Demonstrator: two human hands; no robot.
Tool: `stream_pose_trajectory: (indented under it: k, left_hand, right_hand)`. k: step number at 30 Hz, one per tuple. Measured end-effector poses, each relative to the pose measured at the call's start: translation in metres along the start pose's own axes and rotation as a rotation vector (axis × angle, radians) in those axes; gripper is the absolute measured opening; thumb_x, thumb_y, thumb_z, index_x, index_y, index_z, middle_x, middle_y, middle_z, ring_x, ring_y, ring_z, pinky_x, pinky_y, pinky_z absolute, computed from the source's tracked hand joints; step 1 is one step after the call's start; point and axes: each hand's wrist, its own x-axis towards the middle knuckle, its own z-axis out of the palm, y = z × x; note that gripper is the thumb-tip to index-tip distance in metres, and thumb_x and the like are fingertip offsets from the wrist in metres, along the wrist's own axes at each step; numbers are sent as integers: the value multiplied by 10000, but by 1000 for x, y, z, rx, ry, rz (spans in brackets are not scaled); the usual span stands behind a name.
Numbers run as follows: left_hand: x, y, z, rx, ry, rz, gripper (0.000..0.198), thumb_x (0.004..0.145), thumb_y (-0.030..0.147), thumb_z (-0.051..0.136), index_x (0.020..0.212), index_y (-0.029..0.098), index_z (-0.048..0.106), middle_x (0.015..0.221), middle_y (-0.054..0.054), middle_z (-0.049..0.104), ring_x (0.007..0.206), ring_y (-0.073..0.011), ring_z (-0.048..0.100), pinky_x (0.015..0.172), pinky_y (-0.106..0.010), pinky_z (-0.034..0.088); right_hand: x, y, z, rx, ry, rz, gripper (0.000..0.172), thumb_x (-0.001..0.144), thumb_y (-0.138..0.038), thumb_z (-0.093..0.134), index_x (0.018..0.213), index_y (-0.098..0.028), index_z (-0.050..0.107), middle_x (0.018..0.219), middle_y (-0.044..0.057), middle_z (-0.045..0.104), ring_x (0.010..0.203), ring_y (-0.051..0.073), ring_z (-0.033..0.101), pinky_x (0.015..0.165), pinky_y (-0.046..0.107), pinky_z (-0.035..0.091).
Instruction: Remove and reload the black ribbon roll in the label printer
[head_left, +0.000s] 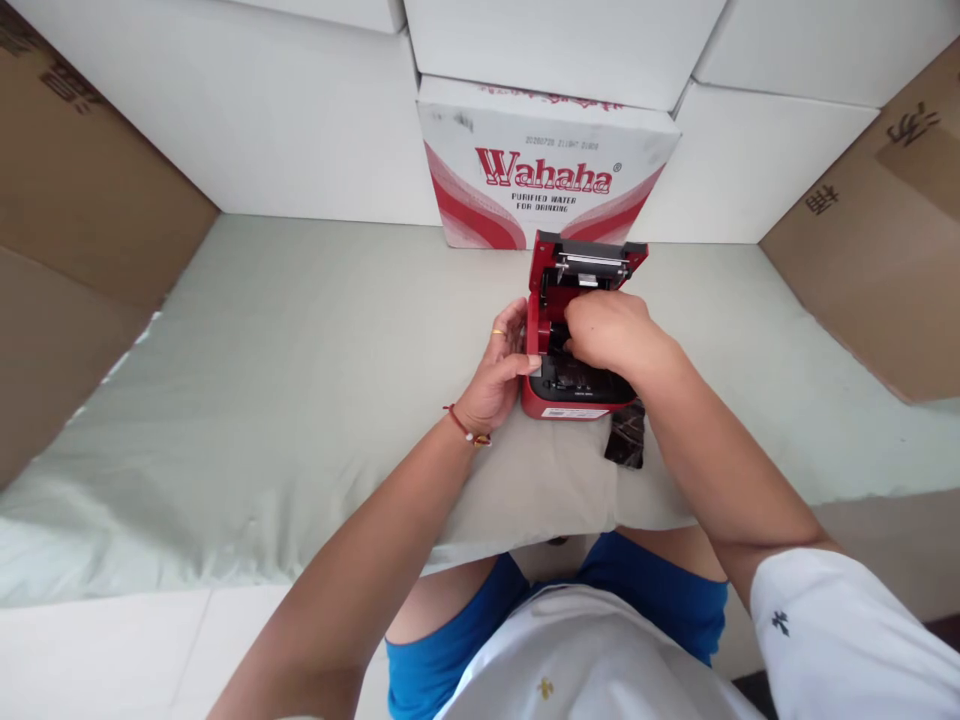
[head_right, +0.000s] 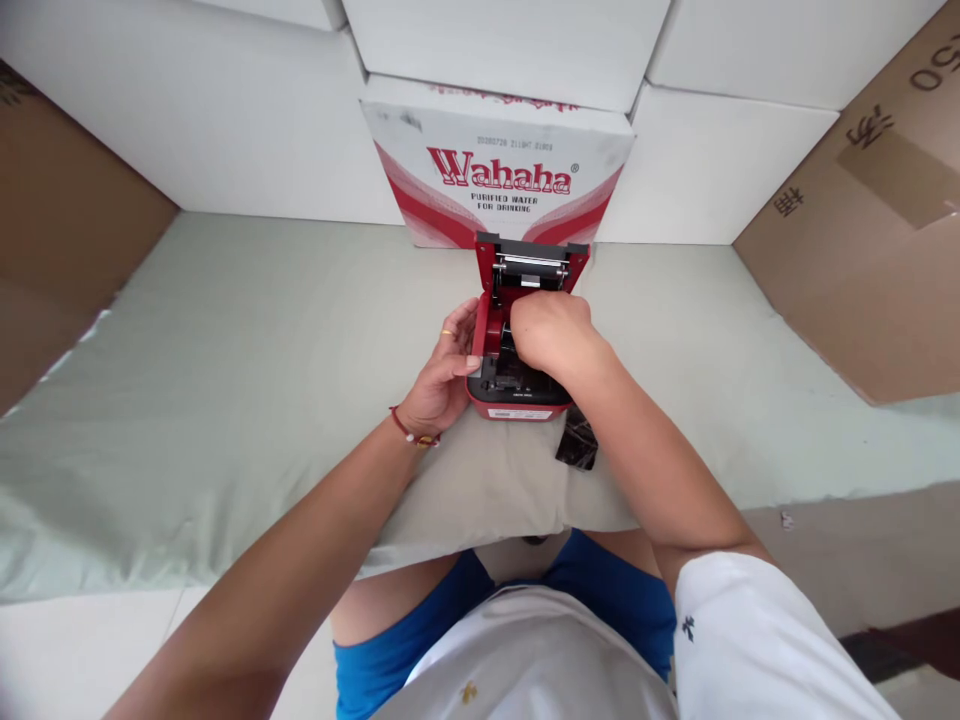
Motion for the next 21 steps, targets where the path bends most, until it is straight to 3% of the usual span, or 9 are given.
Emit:
stream_pose_trajectory:
  k: [3, 6, 9, 12, 14, 17, 21]
  left_hand:
    - [0, -1, -2, 5, 0, -11, 913, 763, 436, 999, 1585, 445, 604, 1869, 0, 482, 1808, -378, 334, 1480, -572, 289]
    - [1, -2, -3, 2, -6, -11, 942, 764, 437, 998, 1606, 455, 577, 1872, -1, 475, 1807, -381, 337, 1483, -585, 279]
    - [1, -3, -2, 1, -2, -6, 921, 773, 431, 989, 1600, 452, 585, 1868, 2, 479, 1811, -378, 329, 1489, -584, 268]
    - [2, -3, -3, -6, 10, -15, 913, 749, 421, 1000, 1573, 456, 611, 1865, 7, 481, 1811, -379, 324, 1483, -576, 292]
    - [2, -3, -4, -5, 10, -15, 906, 742, 428, 1003, 1564, 452, 621, 1863, 3, 486, 1810, -379, 326, 1472, -574, 320]
    - [1, -3, -5, 16, -5, -3, 878, 775, 451, 983, 1575, 441, 622, 1865, -3, 488, 1815, -375, 317, 1467, -577, 335]
    - [0, -1, -6, 40, -8, -4, 852, 789, 467, 972, 1571, 440, 633, 1867, 5, 488, 1814, -379, 319, 1469, -582, 332]
  right_hand:
    - [-9, -1, -2, 6, 23, 23, 350, 1019, -186, 680, 1332, -161, 834, 1374, 234, 849, 1207, 380, 810, 824, 388, 563]
    - [-38, 4, -5, 87, 145, 17, 354, 1055, -244, 658, 1382, -167, 769, 1358, 201, 849, 1139, 363, 812, 795, 387, 534]
    - [-78, 29, -1, 314, 308, -15, 254, 1067, -350, 674, 1277, -233, 757, 1045, 76, 864, 864, 284, 785, 729, 368, 505]
    - [-111, 77, 17, 507, 395, 19, 231, 1057, -475, 687, 1180, -290, 751, 654, -37, 670, 539, 218, 604, 581, 357, 447]
    - [-124, 117, 36, 537, 374, 38, 280, 1054, -590, 687, 1061, -315, 740, 572, -35, 601, 481, 222, 558, 504, 370, 403]
    - [-129, 171, 68, 523, 356, 83, 370, 1041, -698, 663, 1049, -344, 770, 688, 18, 723, 530, 265, 636, 492, 401, 443]
    - [-119, 200, 102, 482, 125, 144, 235, 974, -517, 705, 977, -308, 812, 849, 67, 845, 708, 338, 782, 642, 470, 593]
